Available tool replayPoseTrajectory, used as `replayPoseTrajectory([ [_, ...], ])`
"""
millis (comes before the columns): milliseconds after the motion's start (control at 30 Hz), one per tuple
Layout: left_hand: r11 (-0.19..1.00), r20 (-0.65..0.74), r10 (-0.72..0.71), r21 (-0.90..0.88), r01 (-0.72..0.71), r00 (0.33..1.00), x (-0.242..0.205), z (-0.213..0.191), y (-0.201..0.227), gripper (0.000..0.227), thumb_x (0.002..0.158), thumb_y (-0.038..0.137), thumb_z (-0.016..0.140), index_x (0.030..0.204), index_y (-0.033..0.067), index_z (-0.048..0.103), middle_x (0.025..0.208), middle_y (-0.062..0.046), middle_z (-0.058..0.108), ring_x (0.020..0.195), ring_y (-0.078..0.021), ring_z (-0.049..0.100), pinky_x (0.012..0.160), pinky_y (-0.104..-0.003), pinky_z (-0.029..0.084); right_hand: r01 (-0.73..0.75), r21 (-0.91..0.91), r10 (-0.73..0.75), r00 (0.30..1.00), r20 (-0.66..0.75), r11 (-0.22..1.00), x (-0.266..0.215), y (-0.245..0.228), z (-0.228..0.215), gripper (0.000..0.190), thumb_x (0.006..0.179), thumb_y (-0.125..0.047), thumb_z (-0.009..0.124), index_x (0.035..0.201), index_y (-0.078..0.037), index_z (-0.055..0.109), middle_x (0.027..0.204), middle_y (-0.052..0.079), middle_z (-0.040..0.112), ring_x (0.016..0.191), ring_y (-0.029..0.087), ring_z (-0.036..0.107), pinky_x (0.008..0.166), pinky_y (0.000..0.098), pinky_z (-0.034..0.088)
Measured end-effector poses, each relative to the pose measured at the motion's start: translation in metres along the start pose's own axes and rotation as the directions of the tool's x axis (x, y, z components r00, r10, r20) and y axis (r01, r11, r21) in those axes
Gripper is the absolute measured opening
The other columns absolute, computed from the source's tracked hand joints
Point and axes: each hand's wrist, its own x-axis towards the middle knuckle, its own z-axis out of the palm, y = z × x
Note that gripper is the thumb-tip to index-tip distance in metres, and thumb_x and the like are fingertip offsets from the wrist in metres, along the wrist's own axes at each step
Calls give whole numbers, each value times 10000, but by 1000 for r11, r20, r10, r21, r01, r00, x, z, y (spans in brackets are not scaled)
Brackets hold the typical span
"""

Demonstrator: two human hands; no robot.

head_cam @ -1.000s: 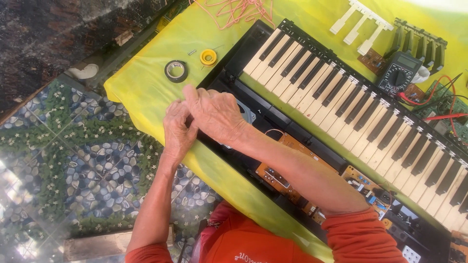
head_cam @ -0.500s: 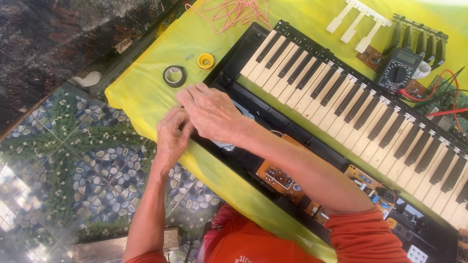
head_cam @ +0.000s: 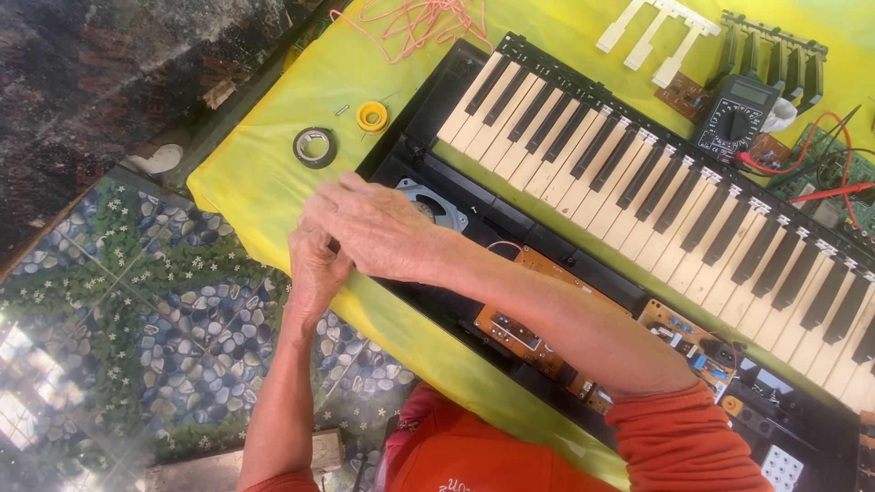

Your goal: The person repairs the internal electronics of a disassembled keyboard. They use a screwdriver to manipulate a speaker and connect wires to the circuit board, working on the components laid out on a yellow surface.

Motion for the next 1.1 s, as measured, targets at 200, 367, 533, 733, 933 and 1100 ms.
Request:
replayPoseTrajectory([
  [200,997,45,-71,44,69,996,15,0,17,191,927,203,808,823,94,691,763,-121,614,775,-402,620,756,-461,504,-176,-283,140,980,-141,943,1,-16,10,275,975,-354,627,978,-111,497,720,127,589,701,357,692,583,499,568],
  [367,991,103,-121,66,114,987,26,-3,27,156,906,182,807,834,87,706,780,-129,621,783,-401,635,727,-469,512,-107,-245,71,986,-151,964,-2,-7,5,145,936,-194,649,914,-132,520,757,129,607,756,374,706,606,474,574],
  [533,982,153,-179,88,167,972,41,-6,31,124,886,160,806,846,80,720,797,-137,627,791,-400,649,698,-476,520,-10,-219,-12,995,-101,976,-4,-9,2,186,835,-61,731,908,-131,575,868,103,607,914,344,673,754,416,589],
  [733,970,232,-234,125,209,944,46,-13,48,89,860,131,804,861,71,739,819,-148,635,802,-399,668,659,-486,531,-71,-83,66,996,-61,994,-14,-9,-5,103,920,-103,652,975,-131,569,921,73,549,966,332,644,717,420,596],
  [933,958,286,-283,42,283,916,54,-21,87,125,834,91,780,833,17,679,775,-208,626,763,-412,628,726,-534,504,-82,-121,57,978,-200,989,-20,-8,-1,64,919,-71,571,960,-93,527,819,147,595,789,406,684,601,532,553],
  [1100,979,232,-174,142,144,957,31,-10,31,154,807,196,875,842,104,757,769,-86,599,766,-332,607,831,-506,551,9,-145,-73,896,-437,989,-31,-4,-16,150,1000,-54,405,1044,-79,547,845,106,558,773,271,609,666,398,578],
])
